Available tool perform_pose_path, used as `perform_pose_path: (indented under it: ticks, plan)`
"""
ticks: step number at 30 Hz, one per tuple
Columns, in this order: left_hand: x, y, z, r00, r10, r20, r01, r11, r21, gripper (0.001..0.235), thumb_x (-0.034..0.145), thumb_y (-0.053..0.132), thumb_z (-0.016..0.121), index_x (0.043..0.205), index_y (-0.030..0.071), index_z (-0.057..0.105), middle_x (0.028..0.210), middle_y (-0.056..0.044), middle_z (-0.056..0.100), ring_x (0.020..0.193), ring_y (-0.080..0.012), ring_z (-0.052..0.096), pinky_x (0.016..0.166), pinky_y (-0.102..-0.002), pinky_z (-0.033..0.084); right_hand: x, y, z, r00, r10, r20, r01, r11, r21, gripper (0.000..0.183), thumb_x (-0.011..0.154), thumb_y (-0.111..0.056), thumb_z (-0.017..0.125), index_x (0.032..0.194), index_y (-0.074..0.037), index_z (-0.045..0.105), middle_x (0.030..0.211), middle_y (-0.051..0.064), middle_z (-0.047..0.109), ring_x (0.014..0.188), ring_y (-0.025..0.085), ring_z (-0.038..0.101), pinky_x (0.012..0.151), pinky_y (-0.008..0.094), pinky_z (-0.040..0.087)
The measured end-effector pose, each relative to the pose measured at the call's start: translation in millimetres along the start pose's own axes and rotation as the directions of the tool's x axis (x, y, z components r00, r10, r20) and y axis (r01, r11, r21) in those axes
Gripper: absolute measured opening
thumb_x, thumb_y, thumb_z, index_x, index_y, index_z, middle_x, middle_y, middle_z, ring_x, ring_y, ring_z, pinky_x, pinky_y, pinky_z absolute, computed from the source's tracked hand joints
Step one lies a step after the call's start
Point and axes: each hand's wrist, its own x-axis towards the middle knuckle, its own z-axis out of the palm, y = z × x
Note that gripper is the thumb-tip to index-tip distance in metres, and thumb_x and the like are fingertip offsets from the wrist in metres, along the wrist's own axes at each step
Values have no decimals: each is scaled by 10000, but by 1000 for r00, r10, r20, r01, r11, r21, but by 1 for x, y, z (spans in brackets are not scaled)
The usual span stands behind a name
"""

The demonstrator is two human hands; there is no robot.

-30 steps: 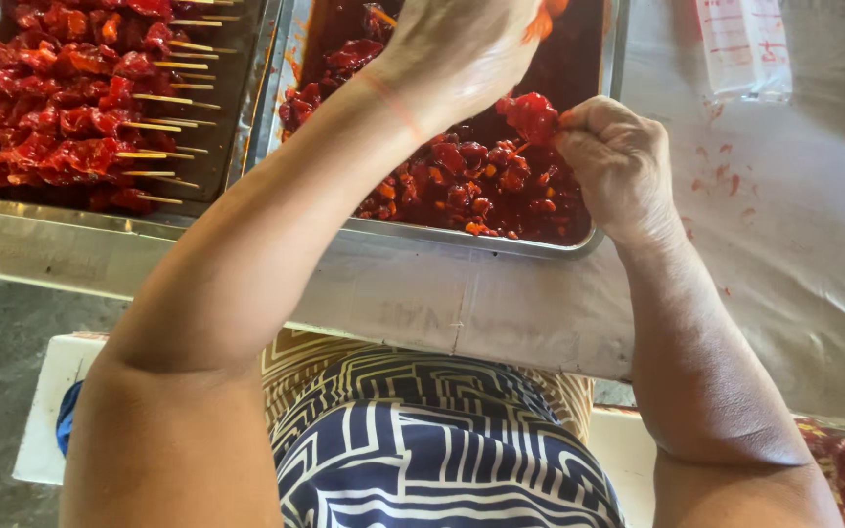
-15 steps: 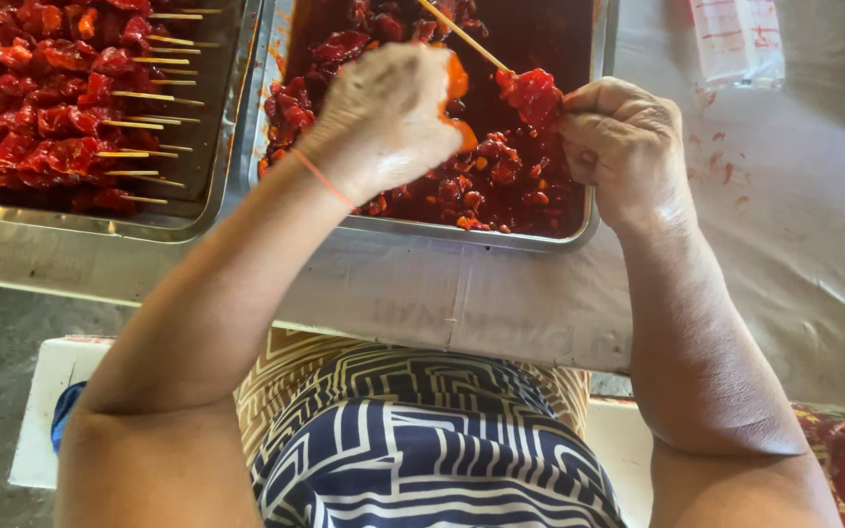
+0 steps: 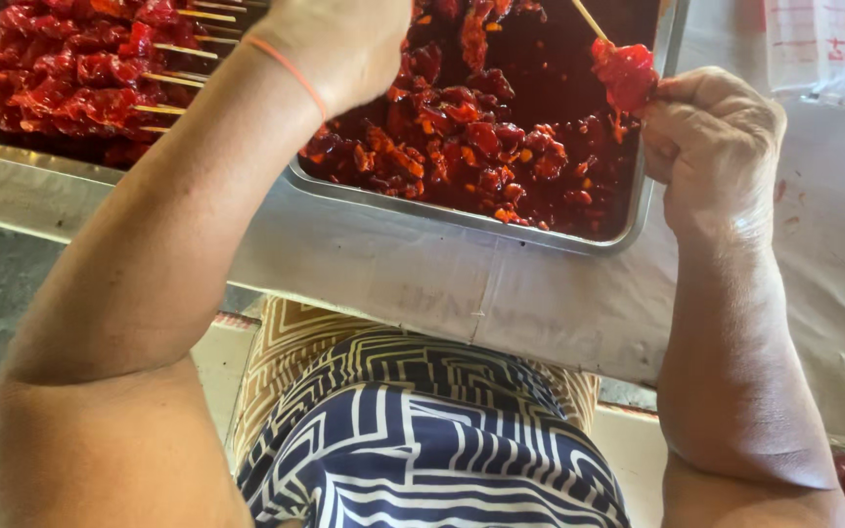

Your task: The person uses gloved hands to pick up pieces of red marinated meat from a metal tray and thread them onto wooden skewers. The completed skewers are placed into a second metal tray. The person occasionally reaches for a package of skewers to replenish their supply.

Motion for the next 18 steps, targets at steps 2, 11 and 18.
perform_pose_path:
  ticks: [2,11,18]
  plan:
    - [-9,-2,7,997,-22,80,13,994,110,142,862,69,653,933,19,766,933,-218,737,871,-379,721,721,-500,579,0,1,0,1000,6,6,-6,1000,22,45,990,63,617,1007,69,658,756,44,541,601,80,439,526,247,287]
    - [-6,-4,43,970,41,239,-84,981,176,158,845,102,666,960,35,751,995,-208,718,956,-395,704,761,-494,591,1,5,-1,1000,-14,6,14,999,29,51,998,70,608,1007,83,657,773,60,555,613,91,450,538,254,300]
    - [11,30,51,998,-35,-45,20,954,-300,192,780,93,696,953,42,761,942,-191,735,903,-377,699,803,-456,556,2,2,-2,1000,-3,-16,4,997,83,76,975,78,592,997,77,664,765,48,532,610,78,422,532,248,267]
